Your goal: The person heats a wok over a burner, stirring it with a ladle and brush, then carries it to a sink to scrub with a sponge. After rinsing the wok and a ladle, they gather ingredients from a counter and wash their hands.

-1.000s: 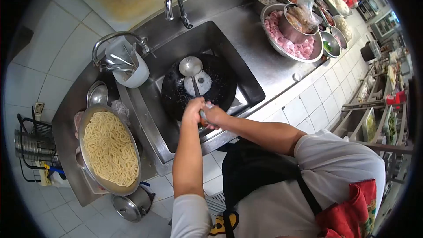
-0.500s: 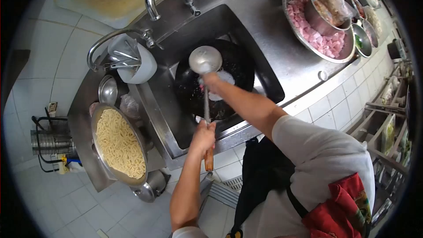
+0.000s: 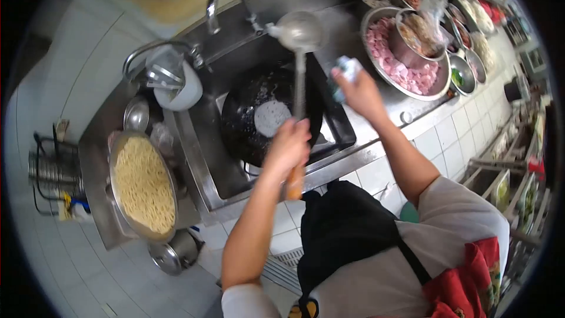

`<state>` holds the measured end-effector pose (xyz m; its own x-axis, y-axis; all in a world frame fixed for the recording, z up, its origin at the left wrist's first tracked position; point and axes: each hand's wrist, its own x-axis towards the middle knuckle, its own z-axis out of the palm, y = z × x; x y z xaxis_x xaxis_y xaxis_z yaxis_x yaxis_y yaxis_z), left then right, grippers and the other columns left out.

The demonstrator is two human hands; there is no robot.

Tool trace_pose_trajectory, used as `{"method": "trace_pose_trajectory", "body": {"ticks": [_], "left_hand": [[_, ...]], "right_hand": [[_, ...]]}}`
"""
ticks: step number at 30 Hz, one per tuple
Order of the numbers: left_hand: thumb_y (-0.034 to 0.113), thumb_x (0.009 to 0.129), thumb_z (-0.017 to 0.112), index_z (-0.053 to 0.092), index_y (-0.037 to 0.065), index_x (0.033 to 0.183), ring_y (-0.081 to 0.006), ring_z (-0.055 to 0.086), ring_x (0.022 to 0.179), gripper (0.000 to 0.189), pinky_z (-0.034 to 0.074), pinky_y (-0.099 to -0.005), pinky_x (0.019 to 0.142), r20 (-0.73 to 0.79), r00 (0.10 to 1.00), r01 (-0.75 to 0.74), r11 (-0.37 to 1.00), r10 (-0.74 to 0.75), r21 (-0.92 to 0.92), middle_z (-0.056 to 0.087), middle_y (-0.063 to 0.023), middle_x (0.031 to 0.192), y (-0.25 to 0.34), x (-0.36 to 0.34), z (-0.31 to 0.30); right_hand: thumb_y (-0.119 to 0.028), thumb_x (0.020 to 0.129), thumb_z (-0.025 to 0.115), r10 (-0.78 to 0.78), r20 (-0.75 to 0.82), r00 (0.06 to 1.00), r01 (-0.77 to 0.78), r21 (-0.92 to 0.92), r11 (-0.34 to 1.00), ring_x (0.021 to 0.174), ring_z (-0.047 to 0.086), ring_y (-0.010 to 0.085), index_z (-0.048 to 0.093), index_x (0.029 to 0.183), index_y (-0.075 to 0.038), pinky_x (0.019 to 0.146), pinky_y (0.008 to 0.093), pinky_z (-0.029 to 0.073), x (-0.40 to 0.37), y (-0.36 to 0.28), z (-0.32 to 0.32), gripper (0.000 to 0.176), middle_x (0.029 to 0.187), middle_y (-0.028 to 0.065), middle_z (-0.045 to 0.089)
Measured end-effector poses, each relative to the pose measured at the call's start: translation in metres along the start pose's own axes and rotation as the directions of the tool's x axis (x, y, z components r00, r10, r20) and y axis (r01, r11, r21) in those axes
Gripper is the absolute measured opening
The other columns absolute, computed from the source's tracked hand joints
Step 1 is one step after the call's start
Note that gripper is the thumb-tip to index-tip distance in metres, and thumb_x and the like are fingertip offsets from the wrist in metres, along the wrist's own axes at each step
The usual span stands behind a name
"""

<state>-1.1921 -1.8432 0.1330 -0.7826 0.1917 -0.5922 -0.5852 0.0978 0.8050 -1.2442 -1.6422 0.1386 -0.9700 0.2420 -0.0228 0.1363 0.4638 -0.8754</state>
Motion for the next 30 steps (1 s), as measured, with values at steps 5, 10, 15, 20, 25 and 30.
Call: {"method": "trace_pose_trajectory", "body": {"ticks": [5,10,15,20,25,30], "left_hand": [[0.028,0.096,0.051,0.053,0.003,0.089,-0.0192,0.056,0.049,0.027,0.045,-0.0359,0.042,-0.144,0.921,-0.33,0.921,0.363,0.207,0.059,-0.0118,0.076,-0.084,0.118,0.129],[0.02,0.089,0.059,0.058,-0.001,0.105,-0.0326,0.065,0.09,0.027,0.05,-0.0413,0.076,-0.133,0.809,-0.515,0.8,0.572,0.308,0.067,-0.0189,0.093,-0.101,0.14,0.176],[0.015,0.088,0.057,0.066,0.003,0.103,-0.0357,0.064,0.085,0.021,0.051,-0.0411,0.075,0.143,0.821,-0.471,0.514,0.553,0.717,0.067,-0.0186,0.095,-0.114,0.087,-0.005],[0.021,0.09,0.055,0.062,-0.004,0.104,-0.033,0.064,0.081,0.029,0.052,-0.0461,0.07,-0.523,0.754,0.512,0.854,-0.397,0.09,0.066,-0.017,0.092,-0.202,0.08,-0.207],[0.022,0.091,0.05,0.06,-0.001,0.09,-0.0226,0.052,0.058,0.026,0.042,-0.0392,0.05,-0.21,0.759,0.588,0.787,-0.617,-0.186,0.055,-0.0144,0.067,-0.266,0.105,-0.231],[0.026,0.097,0.045,0.057,0.0,0.097,-0.0218,0.05,0.058,0.029,0.04,-0.0398,0.049,-0.391,0.714,0.231,0.722,-0.582,-0.652,0.054,-0.0132,0.079,-0.277,0.141,-0.209]], "right_hand": [[-0.059,0.08,0.064,-0.17,0.339,0.925,0.233,-0.152,0.961,0.093,0.065,0.0327,0.054,0.121,0.0,0.082,0.0383,0.049,0.049,-0.027,0.015,0.072,0.097,0.0234,0.066],[-0.048,0.073,0.074,-0.118,0.72,0.684,0.401,-0.235,0.886,0.109,0.06,0.0353,0.049,0.128,-0.004,0.092,0.0399,0.046,0.076,0.007,0.108,0.075,0.117,0.0243,0.061],[-0.04,0.069,0.079,0.12,0.749,0.652,0.508,-0.548,0.664,0.106,0.061,0.0382,0.036,0.13,0.006,0.091,0.0408,0.049,0.103,0.076,0.172,0.087,0.11,0.0256,0.064],[-0.034,0.067,0.08,0.171,0.708,0.685,0.513,-0.635,0.578,0.103,0.063,0.0363,0.039,0.124,0.005,0.088,0.0413,0.051,0.111,0.147,0.236,0.08,0.106,0.0242,0.066],[-0.032,0.087,0.06,0.021,0.609,0.793,0.547,-0.726,0.416,0.116,0.054,0.0412,0.044,0.126,0.0,0.091,0.0479,0.049,0.083,0.25,0.261,0.052,0.125,0.0244,0.053],[-0.032,0.092,0.05,0.245,0.694,0.677,0.279,-0.55,0.787,0.116,0.054,0.0397,0.052,0.121,0.0,0.095,0.0479,0.046,-0.034,0.236,0.328,0.044,0.128,0.0243,0.051]]}}
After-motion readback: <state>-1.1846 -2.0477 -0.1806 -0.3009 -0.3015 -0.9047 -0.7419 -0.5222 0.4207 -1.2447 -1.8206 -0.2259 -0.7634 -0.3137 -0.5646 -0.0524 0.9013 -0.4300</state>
